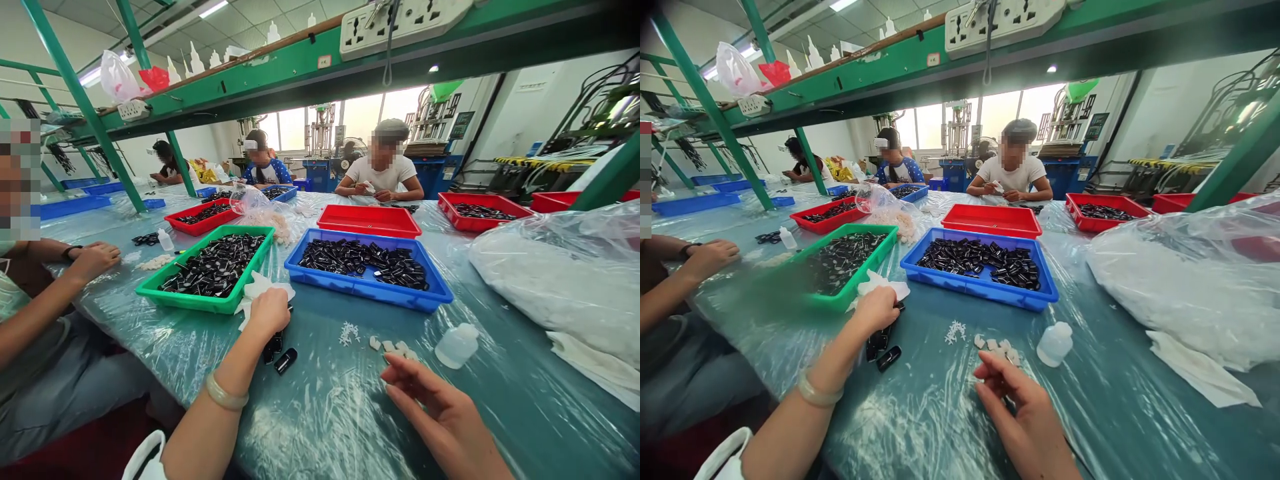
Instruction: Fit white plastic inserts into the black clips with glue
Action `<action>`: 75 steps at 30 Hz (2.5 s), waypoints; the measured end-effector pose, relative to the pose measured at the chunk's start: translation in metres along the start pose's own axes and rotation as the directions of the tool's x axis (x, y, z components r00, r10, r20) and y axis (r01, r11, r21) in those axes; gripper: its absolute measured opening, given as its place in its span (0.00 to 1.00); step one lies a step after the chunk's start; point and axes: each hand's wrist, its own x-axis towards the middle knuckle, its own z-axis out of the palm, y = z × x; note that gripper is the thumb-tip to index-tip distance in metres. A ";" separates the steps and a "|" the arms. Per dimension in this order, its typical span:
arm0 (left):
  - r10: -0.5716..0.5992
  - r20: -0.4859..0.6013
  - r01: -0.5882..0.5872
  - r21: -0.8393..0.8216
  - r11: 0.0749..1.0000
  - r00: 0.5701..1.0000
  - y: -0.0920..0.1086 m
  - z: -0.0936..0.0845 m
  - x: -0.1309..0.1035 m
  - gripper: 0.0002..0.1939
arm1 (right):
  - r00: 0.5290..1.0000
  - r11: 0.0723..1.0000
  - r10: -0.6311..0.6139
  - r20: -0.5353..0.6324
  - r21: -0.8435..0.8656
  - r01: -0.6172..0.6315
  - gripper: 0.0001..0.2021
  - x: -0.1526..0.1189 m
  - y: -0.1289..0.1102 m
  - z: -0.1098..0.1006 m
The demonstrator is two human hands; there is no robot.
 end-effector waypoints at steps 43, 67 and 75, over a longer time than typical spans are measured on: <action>0.532 0.446 0.188 -0.863 0.469 0.720 0.068 0.038 -0.069 0.16 | 0.999 0.999 0.009 0.047 0.046 -0.011 0.17 -0.001 -0.009 0.004; 0.567 0.480 0.250 -0.864 0.438 0.669 0.065 0.037 -0.068 0.16 | 0.917 0.389 0.372 0.143 -0.921 -0.015 0.11 0.002 -0.020 -0.041; 0.671 0.488 0.281 -0.872 0.400 0.558 0.063 0.036 -0.070 0.13 | 0.970 0.779 0.213 0.117 -0.620 -0.097 0.06 0.013 -0.034 -0.045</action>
